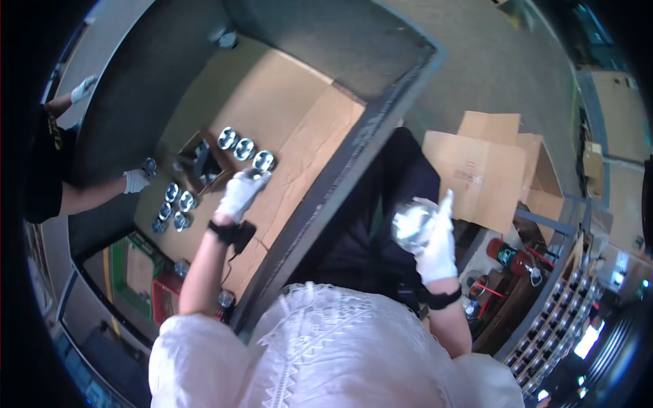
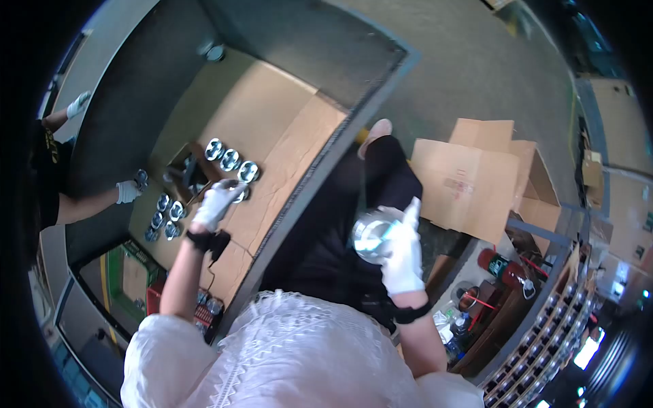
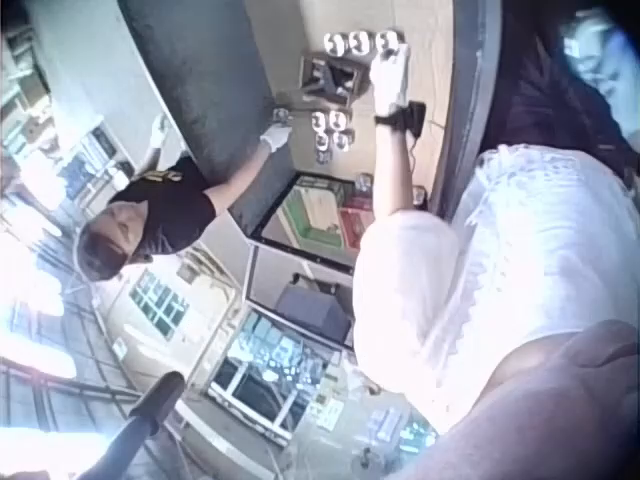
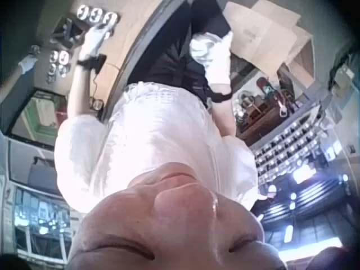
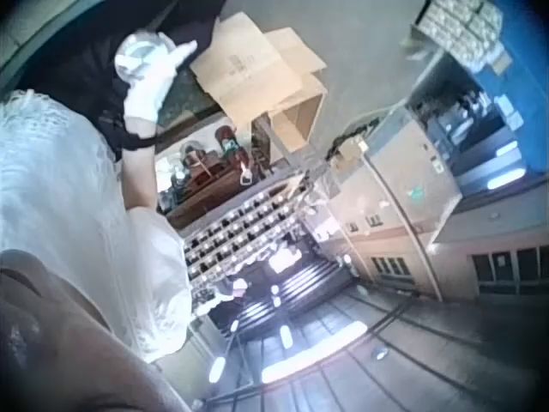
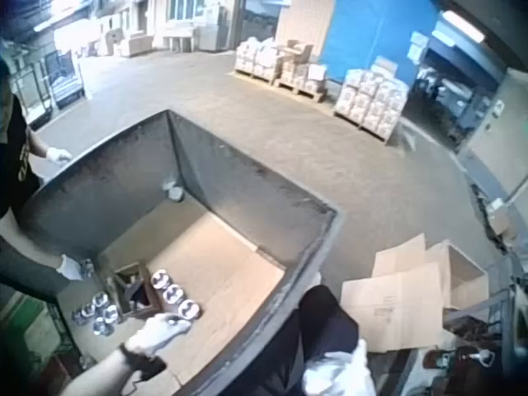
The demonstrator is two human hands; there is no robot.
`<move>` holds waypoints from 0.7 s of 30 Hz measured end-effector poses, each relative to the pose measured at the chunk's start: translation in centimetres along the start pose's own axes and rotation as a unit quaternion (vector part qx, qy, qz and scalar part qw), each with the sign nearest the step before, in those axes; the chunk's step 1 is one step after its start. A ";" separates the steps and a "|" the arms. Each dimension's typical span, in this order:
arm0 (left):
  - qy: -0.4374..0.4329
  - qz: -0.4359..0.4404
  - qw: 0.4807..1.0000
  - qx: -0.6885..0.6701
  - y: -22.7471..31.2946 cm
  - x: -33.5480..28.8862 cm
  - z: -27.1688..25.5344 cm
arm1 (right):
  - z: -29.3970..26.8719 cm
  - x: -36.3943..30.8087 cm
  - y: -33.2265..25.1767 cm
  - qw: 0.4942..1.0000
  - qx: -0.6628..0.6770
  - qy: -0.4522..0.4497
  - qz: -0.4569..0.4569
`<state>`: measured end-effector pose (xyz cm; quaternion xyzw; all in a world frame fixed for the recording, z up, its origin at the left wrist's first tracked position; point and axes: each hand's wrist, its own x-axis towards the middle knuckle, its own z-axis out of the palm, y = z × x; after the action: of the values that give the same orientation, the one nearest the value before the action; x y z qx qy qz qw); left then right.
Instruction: Sorting and inspecting metal engine pistons and moving them from a bin to a workbench.
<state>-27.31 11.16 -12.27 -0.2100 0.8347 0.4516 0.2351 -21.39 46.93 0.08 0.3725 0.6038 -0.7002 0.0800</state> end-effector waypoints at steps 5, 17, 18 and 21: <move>-0.049 0.195 0.975 -0.094 14.8 -13.5 -2.4 | 0.5 -2.1 -2.9 0.999 0.021 0.026 -0.016; -0.352 0.082 0.900 -0.245 19.3 -21.2 12.4 | -3.8 -5.6 -3.8 0.987 0.080 0.028 -0.140; -0.341 0.074 0.894 -0.280 19.2 -20.8 12.9 | -3.9 -5.5 -3.6 0.982 0.112 0.027 -0.150; -0.327 0.077 0.889 -0.311 19.8 -20.7 13.1 | -4.9 -4.1 -2.3 0.975 0.156 0.004 -0.160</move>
<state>-19.21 35.13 6.44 -0.0483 0.5412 0.7478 0.3816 -17.67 50.55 4.45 0.2817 0.5392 -0.7880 -0.0951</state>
